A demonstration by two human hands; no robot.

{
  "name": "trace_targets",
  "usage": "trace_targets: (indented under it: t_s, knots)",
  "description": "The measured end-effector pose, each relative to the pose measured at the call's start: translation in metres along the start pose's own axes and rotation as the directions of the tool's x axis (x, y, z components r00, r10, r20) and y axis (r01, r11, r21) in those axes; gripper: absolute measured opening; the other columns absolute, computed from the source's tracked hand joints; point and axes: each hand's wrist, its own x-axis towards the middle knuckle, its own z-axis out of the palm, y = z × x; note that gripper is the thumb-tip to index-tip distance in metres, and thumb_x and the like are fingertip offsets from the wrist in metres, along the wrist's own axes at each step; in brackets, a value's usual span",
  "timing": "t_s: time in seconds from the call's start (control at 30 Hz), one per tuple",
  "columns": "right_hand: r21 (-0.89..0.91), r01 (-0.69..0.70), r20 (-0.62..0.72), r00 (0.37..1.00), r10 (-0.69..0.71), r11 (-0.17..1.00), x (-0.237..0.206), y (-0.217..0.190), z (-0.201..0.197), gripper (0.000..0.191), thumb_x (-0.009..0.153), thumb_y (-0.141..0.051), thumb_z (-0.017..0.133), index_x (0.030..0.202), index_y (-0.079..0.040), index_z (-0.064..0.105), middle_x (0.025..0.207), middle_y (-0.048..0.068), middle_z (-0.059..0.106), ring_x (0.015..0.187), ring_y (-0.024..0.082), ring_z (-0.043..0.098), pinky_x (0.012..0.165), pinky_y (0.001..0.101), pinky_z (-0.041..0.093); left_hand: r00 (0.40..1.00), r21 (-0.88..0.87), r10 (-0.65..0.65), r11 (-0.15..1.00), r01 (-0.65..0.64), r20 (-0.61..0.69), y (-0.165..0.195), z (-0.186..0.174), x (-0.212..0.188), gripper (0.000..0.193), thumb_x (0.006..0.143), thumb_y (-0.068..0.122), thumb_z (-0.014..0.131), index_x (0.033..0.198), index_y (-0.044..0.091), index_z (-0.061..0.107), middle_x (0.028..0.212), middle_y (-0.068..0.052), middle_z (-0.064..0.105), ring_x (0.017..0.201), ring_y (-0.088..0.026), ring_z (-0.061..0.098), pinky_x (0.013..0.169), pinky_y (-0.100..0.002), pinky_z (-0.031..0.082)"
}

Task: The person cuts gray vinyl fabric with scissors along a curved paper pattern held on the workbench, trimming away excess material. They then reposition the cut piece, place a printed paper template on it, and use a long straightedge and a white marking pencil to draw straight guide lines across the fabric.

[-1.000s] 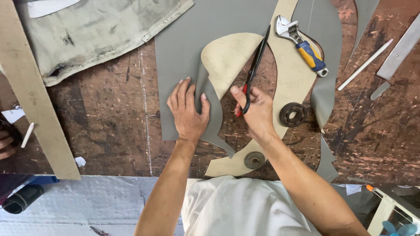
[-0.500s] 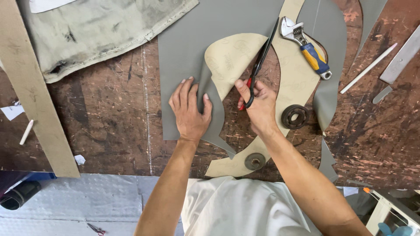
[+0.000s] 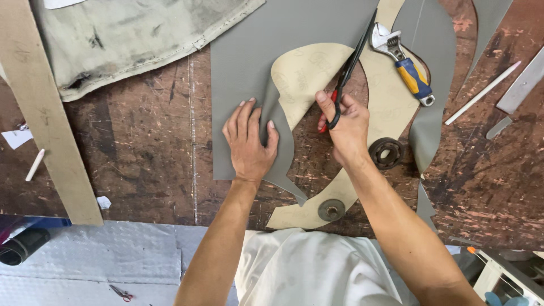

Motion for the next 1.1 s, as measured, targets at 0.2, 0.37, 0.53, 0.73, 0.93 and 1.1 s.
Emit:
trace_targets:
  t_s: [0.2,0.37,0.53,0.73,0.93,1.1]
  knots:
    - [-0.005,0.039,0.007,0.999,-0.039,0.999,0.013,-0.007,-0.002,0.036,0.091,-0.035,0.082,0.097,-0.002,0.067,0.067,-0.001,0.061,0.055,0.009,0.057,0.053,0.0250,0.048,1.000,-0.002,0.003,1.000,-0.003,-0.005,0.000,0.001,0.001,0.036,0.098,0.017,0.068,0.129,0.002,0.059,0.146,-0.011,0.053,0.140,-0.030,0.046,0.117,-0.047,0.034]
    - [-0.005,0.065,0.005,0.998,-0.065,0.998,0.012,-0.005,0.002,0.035,0.091,-0.034,0.081,0.097,-0.003,0.067,0.068,-0.001,0.060,0.055,0.009,0.055,0.052,0.0247,0.046,1.000,-0.018,-0.005,1.000,0.004,-0.013,0.000,0.000,0.002,0.036,0.098,0.017,0.068,0.128,0.001,0.059,0.145,-0.011,0.054,0.140,-0.030,0.046,0.116,-0.048,0.035]
    - [0.010,0.059,-0.002,0.998,-0.059,0.998,0.021,-0.014,0.001,0.035,0.092,-0.034,0.082,0.096,-0.003,0.067,0.068,0.000,0.061,0.056,0.009,0.057,0.053,0.0251,0.049,1.000,-0.018,0.003,1.000,-0.003,-0.018,0.001,0.000,0.002,0.036,0.097,0.017,0.068,0.128,0.001,0.059,0.145,-0.012,0.053,0.140,-0.030,0.046,0.116,-0.048,0.035]
    - [0.043,0.042,0.008,0.999,-0.042,0.998,0.033,-0.031,-0.003,0.036,0.092,-0.036,0.081,0.100,-0.003,0.069,0.070,-0.001,0.060,0.058,0.009,0.057,0.055,0.0251,0.050,1.000,-0.014,0.005,1.000,-0.005,-0.005,0.002,-0.002,0.004,0.035,0.097,0.017,0.067,0.127,0.001,0.060,0.144,-0.012,0.054,0.139,-0.031,0.046,0.116,-0.049,0.035]
    - [-0.011,0.175,0.013,0.985,-0.174,0.985,0.031,-0.033,0.004,0.036,0.096,-0.036,0.080,0.101,-0.002,0.067,0.072,-0.001,0.059,0.059,0.009,0.055,0.054,0.0249,0.046,1.000,-0.009,0.009,1.000,-0.009,-0.024,-0.001,0.001,0.004,0.035,0.097,0.017,0.066,0.127,0.001,0.061,0.144,-0.012,0.053,0.139,-0.031,0.047,0.116,-0.049,0.036]
    - [-0.098,0.172,0.079,0.983,-0.165,0.980,0.008,-0.038,-0.004,0.031,0.094,-0.032,0.079,0.101,-0.004,0.067,0.069,-0.002,0.060,0.055,0.008,0.055,0.050,0.0231,0.044,0.998,-0.001,0.014,1.000,-0.014,-0.053,-0.002,0.004,0.007,0.035,0.096,0.017,0.065,0.126,0.000,0.061,0.143,-0.012,0.054,0.138,-0.030,0.047,0.116,-0.049,0.036]
